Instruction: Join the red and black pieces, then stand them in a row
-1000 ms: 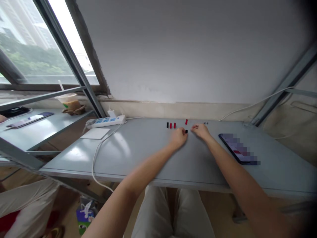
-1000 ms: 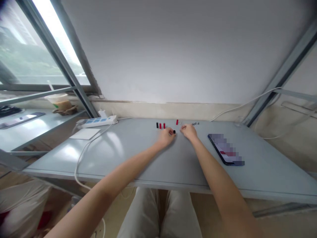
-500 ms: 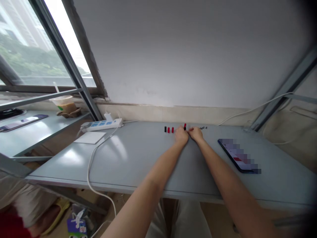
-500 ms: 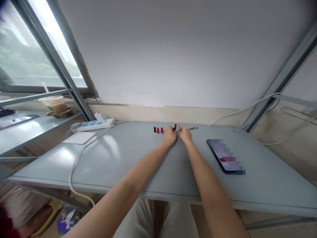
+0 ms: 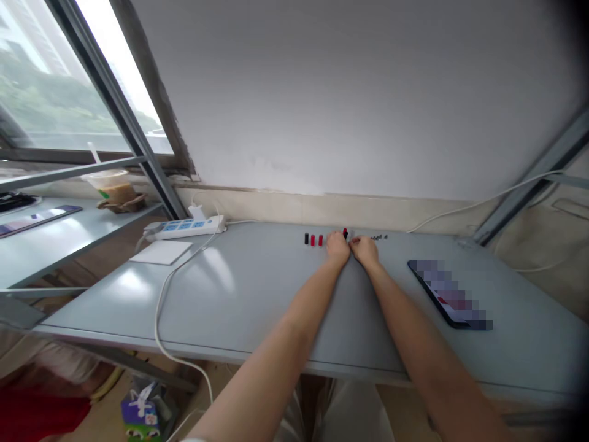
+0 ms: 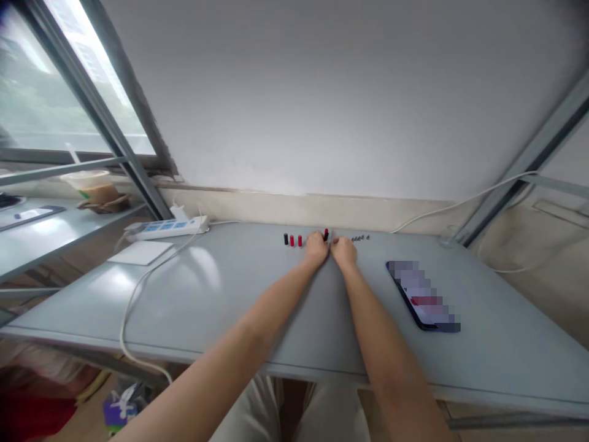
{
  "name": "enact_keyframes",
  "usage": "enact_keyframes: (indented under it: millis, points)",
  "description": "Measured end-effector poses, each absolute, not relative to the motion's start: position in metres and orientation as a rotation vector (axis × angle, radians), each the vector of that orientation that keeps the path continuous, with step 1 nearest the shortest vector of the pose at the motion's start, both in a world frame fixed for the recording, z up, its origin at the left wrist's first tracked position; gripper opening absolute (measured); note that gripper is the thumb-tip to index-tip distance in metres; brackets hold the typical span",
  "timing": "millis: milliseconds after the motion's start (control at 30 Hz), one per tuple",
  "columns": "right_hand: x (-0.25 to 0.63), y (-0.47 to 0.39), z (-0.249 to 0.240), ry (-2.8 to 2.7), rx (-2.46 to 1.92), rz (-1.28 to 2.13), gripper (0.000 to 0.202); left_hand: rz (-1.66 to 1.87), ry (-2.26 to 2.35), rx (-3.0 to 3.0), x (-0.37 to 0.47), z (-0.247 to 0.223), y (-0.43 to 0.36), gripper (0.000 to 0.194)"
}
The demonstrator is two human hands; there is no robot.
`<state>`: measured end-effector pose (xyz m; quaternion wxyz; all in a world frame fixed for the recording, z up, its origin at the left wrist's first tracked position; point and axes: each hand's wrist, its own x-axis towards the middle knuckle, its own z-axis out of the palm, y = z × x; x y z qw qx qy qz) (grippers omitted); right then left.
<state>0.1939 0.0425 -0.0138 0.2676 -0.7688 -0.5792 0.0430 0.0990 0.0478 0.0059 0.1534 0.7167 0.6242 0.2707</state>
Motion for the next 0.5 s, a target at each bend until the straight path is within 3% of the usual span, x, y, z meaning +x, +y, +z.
enact_keyframes:
  millis: [500]
  points:
    - [0.192,0.043,-0.014,-1.566,-2.114,0.071,0.028,0.784,1.825,2.064,0.102,-0.003,0.057,0.024]
